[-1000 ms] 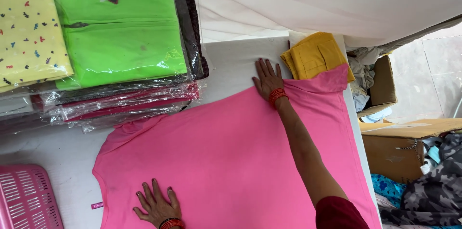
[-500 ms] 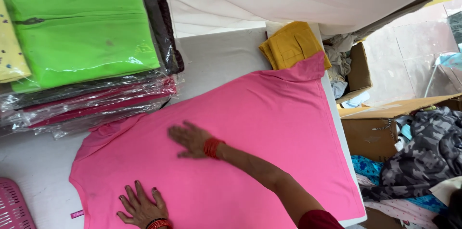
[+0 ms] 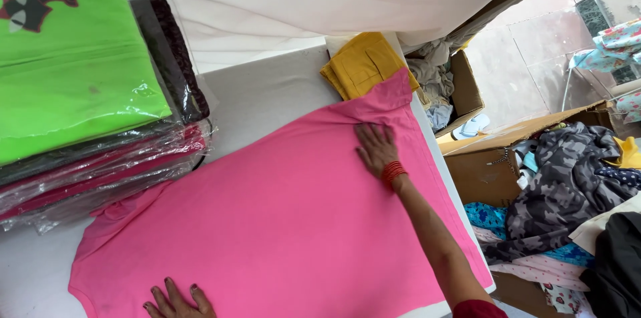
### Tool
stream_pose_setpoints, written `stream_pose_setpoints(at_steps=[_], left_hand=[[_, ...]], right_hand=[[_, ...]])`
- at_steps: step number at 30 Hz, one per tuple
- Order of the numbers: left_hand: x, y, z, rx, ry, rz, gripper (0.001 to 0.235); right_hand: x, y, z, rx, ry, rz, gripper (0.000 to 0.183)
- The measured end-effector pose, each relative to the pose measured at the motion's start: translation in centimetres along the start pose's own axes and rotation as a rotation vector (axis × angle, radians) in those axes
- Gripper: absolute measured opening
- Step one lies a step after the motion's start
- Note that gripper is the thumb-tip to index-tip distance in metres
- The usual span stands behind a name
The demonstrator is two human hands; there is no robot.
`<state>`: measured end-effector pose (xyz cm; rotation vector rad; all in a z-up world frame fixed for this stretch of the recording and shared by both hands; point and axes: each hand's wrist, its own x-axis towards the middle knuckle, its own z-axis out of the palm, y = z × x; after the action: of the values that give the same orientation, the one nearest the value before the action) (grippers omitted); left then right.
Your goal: The person folds a yellow patterned cloth and places it into a clear plastic bag on a white table. They then pick up a pink t-shirt, lay it flat, and fold it neatly by hand before placing it on a stack of other packaged clothes.
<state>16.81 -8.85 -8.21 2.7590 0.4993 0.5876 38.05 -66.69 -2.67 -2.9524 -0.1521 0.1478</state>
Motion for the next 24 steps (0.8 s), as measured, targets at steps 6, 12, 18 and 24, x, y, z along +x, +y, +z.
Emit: stream_pose_setpoints(at_steps=[6, 12, 18, 24], left_hand=[[-0.2, -1.2, 1.4, -0.014, 0.187, 0.212, 0.056], [0.3, 1.8, -1.7, 0.06, -0.017, -0.047, 0.057], [1.2, 3.5, -3.6, 0.129, -0.125, -0.078, 0.062], [1.2, 4.3, -4.4, 0.093, -0.136, -0.097, 0.057]], right_hand=[[-0.5, 6.1, -0.9, 0.021, 0.181, 0.245, 0.075], [2.6, 5.4, 0.1, 0.011, 0.15, 0.527, 0.079], [-2.8, -0.8, 1.1, -0.035, 0.235, 0.449, 0.08], [-11.0, -0.1, 0.7, -0.118, -0.097, 0.12, 0.083]])
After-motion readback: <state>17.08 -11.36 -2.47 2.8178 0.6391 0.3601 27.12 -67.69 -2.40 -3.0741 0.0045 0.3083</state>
